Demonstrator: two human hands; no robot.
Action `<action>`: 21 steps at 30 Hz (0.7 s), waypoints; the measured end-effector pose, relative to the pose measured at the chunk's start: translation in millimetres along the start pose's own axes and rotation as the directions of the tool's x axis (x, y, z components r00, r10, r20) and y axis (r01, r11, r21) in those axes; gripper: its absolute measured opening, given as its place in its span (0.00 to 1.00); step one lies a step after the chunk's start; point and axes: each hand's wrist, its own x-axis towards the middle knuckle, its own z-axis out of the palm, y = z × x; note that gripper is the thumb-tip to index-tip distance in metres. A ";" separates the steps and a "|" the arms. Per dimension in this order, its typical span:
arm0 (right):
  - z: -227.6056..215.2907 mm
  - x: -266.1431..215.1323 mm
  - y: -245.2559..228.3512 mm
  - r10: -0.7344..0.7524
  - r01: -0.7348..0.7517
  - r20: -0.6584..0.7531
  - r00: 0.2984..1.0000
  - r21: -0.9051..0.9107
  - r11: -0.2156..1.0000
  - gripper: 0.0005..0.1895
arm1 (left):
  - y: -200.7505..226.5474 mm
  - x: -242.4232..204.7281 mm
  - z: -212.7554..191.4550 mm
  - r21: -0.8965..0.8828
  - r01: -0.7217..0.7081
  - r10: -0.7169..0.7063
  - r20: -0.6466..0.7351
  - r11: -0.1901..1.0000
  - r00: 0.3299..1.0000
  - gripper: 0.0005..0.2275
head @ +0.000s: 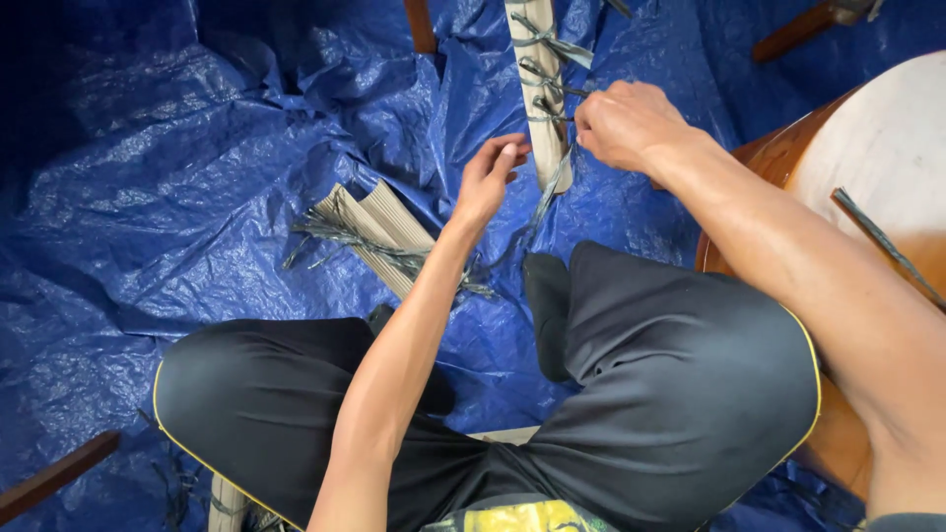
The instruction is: Tying black plastic straps around the legs of wooden chairs for protection or bundling.
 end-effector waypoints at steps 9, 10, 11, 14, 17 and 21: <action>12.7 10.5 5.3 0.027 -0.031 0.037 0.999 0.099 0.995 0.14 | 6.3 38.8 25.2 -0.372 0.428 -0.347 0.265 0.824 0.900 0.31; 14.2 12.2 6.3 0.032 -0.038 0.056 0.998 0.107 0.993 0.14 | 21.6 37.1 31.7 -0.399 0.484 -0.392 0.292 0.779 0.872 0.35; 15.8 15.6 9.6 0.037 -0.042 0.052 0.998 0.107 0.993 0.14 | 19.1 41.7 32.4 -0.395 0.484 -0.390 0.296 0.781 0.872 0.35; 18.9 19.4 14.0 0.075 -0.084 0.094 0.993 0.094 0.992 0.13 | 15.5 46.7 35.0 -0.442 0.500 -0.368 0.352 0.745 0.861 0.43; 11.5 20.9 8.4 0.080 -0.094 0.120 0.990 0.113 0.989 0.12 | 23.8 47.0 34.1 -0.404 0.553 -0.428 0.361 0.729 0.828 0.44; 14.3 23.5 8.6 0.079 -0.103 0.141 0.987 0.175 0.979 0.16 | 16.3 48.2 35.5 -0.488 0.532 -0.382 0.378 0.692 0.843 0.43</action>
